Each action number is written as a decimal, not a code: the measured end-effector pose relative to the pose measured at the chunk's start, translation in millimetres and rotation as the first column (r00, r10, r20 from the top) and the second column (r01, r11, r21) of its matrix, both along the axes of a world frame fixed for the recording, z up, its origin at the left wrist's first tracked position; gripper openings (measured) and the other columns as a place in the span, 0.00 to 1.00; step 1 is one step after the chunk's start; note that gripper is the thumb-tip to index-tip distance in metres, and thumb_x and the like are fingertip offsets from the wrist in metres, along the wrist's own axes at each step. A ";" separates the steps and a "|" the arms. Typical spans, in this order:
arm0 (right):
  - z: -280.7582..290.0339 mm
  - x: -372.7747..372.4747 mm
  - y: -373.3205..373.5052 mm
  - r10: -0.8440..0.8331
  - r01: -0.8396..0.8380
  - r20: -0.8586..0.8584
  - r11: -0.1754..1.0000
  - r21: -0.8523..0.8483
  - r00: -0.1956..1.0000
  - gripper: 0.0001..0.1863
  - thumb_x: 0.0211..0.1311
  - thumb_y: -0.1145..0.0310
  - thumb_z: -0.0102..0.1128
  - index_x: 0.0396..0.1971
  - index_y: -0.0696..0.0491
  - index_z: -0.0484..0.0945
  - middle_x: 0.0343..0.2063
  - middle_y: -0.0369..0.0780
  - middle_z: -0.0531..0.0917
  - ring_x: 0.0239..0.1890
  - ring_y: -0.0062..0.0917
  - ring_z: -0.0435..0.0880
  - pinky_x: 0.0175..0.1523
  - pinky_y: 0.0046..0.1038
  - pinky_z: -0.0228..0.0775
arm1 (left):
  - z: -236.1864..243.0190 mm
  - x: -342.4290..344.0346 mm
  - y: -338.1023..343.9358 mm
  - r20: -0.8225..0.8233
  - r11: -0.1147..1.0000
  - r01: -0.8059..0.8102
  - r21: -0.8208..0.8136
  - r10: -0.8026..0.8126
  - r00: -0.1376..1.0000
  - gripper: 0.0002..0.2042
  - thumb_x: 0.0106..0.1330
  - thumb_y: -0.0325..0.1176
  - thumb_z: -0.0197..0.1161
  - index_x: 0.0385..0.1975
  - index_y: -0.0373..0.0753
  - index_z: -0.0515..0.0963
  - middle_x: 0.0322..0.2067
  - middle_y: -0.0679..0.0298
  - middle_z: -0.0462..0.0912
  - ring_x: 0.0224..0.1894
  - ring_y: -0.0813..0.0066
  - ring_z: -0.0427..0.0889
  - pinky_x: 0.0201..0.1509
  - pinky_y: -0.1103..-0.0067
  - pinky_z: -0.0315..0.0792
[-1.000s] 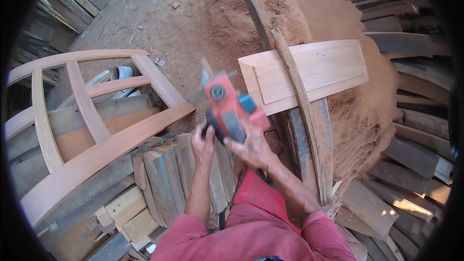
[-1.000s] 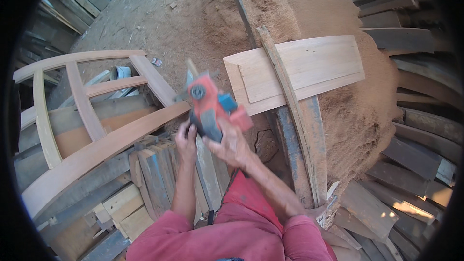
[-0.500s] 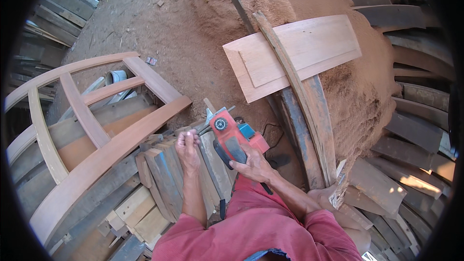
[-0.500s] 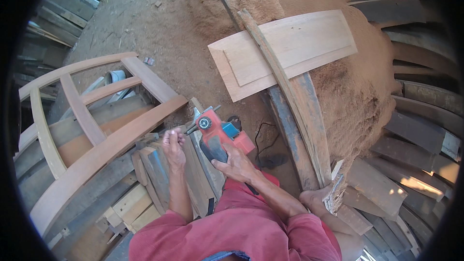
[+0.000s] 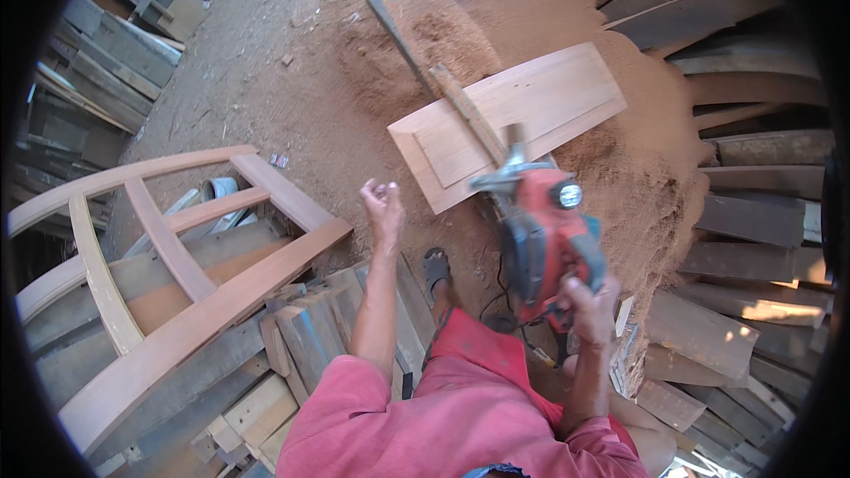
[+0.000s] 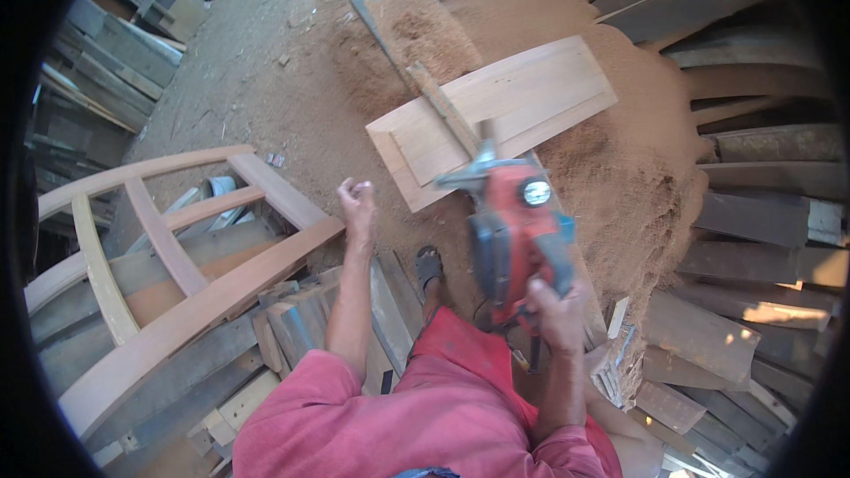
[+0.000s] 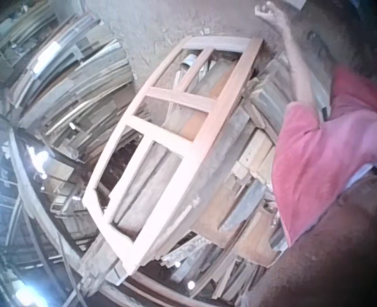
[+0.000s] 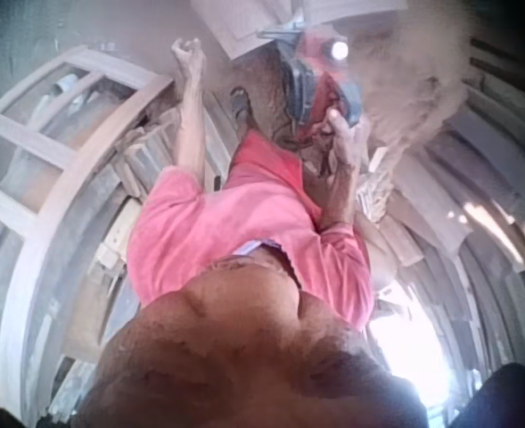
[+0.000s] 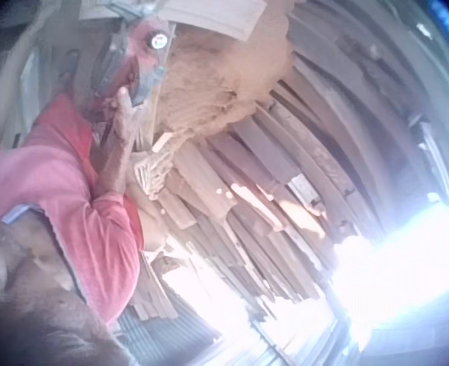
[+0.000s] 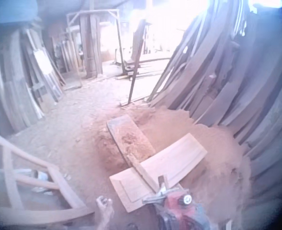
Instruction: The person uses an electric hand planer on the edge of a wooden panel, then checks the alignment and fit of the panel against wooden blocks and a frame by hand.
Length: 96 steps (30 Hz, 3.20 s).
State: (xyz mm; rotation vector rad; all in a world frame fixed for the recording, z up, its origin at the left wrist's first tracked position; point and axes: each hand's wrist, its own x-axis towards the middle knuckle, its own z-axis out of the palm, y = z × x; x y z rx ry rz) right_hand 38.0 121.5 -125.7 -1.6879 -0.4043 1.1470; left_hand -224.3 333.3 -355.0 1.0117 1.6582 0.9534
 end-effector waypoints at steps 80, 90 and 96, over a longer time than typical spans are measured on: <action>-128.6 -139.8 250.5 0.513 -0.629 0.444 0.760 0.162 0.734 0.19 0.59 0.62 0.67 0.39 0.63 0.78 0.27 0.49 0.84 0.31 0.34 0.86 0.37 0.36 0.77 | 34.1 -26.5 44.6 -0.127 0.987 0.116 0.107 -0.102 0.987 0.25 0.62 0.43 0.73 0.56 0.35 0.81 0.39 0.47 0.81 0.43 0.52 0.84 0.50 0.64 0.77; -123.1 -163.9 204.1 0.574 -0.709 0.436 0.650 0.271 0.693 0.21 0.57 0.65 0.68 0.48 0.59 0.78 0.34 0.51 0.84 0.39 0.43 0.87 0.44 0.39 0.78 | 33.4 -85.5 -7.4 0.044 0.969 -0.181 0.169 0.176 0.983 0.26 0.77 0.40 0.54 0.67 0.26 0.66 0.58 0.49 0.75 0.62 0.65 0.73 0.67 0.68 0.67; -101.5 -157.5 118.9 0.772 -0.774 0.057 0.634 -0.001 0.633 0.24 0.57 0.65 0.69 0.51 0.60 0.77 0.36 0.49 0.85 0.40 0.35 0.86 0.47 0.35 0.76 | 9.8 -124.8 -52.6 -0.224 0.958 -0.189 0.215 0.236 0.945 0.26 0.81 0.43 0.41 0.66 0.25 0.64 0.63 0.44 0.69 0.66 0.52 0.69 0.72 0.62 0.60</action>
